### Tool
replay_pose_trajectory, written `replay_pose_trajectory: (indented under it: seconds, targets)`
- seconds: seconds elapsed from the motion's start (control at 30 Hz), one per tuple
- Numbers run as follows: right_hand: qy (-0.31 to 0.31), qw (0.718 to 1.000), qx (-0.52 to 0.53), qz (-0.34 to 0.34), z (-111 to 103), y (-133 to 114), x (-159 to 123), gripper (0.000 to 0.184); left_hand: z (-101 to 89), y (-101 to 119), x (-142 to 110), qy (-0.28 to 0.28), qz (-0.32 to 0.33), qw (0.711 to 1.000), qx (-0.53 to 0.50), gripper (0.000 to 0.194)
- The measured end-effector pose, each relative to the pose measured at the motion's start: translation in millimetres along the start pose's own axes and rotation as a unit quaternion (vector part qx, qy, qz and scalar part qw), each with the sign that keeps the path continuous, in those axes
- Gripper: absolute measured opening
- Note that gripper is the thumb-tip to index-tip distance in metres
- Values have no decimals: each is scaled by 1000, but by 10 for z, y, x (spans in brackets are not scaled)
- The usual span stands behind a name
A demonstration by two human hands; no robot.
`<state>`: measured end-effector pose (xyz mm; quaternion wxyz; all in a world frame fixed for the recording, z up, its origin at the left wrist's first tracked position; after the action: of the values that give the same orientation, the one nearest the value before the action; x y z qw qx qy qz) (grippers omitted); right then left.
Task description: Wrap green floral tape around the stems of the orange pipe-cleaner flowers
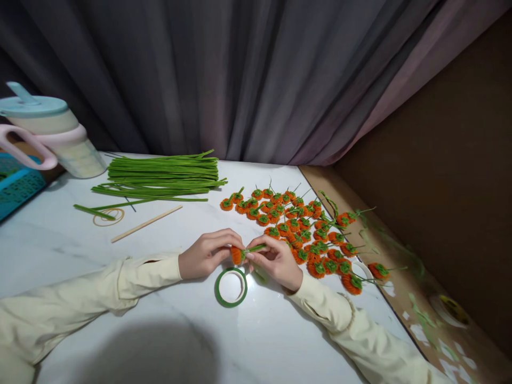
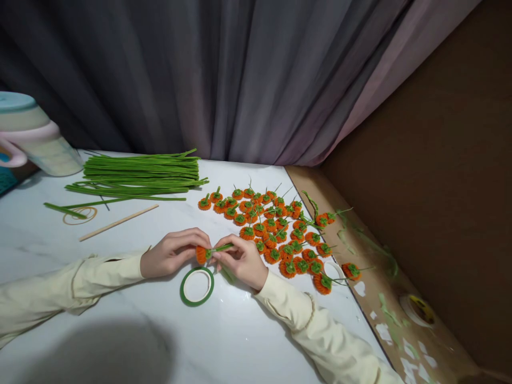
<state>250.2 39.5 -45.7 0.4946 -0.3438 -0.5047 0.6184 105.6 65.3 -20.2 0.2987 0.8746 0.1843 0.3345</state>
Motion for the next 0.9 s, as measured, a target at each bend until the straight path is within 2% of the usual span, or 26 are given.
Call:
replay_pose_trajectory:
  seconds: [0.1,0.23,0.37,0.57,0.73,0.9]
  targets:
    - [0,992,-105,-71,-3,-67,-23,14,21,-69,7,-19,-63,996,-61,20]
    - [-5,957,-231,-176,27,-174,-71,10,57,-147,8,-48,-126,980,-146,16]
    - [-23,935,-282,-213,54,-198,-96,10,70,-206,8,-63,-153,964,-207,14]
    - [-55,902,-328,-275,98,-196,-139,12,144,-318,-31,-125,-238,901,-340,21]
    - [-99,882,-345,-305,130,-171,-165,14,206,-359,-73,-147,-304,839,-427,30]
    - [-108,854,-388,-329,129,-135,-182,16,229,-379,-99,-153,-343,804,-460,30]
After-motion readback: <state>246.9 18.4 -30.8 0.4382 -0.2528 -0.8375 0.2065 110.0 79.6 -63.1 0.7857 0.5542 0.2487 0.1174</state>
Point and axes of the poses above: each hand's wrist, its own x-axis towards the middle knuckle, its own z-axis out of the palm, y = z × x, the point moved 5 cm from there along x, towards the middle knuckle, and after that the axes turned 13 degrees about x, right-handed, at the moved point
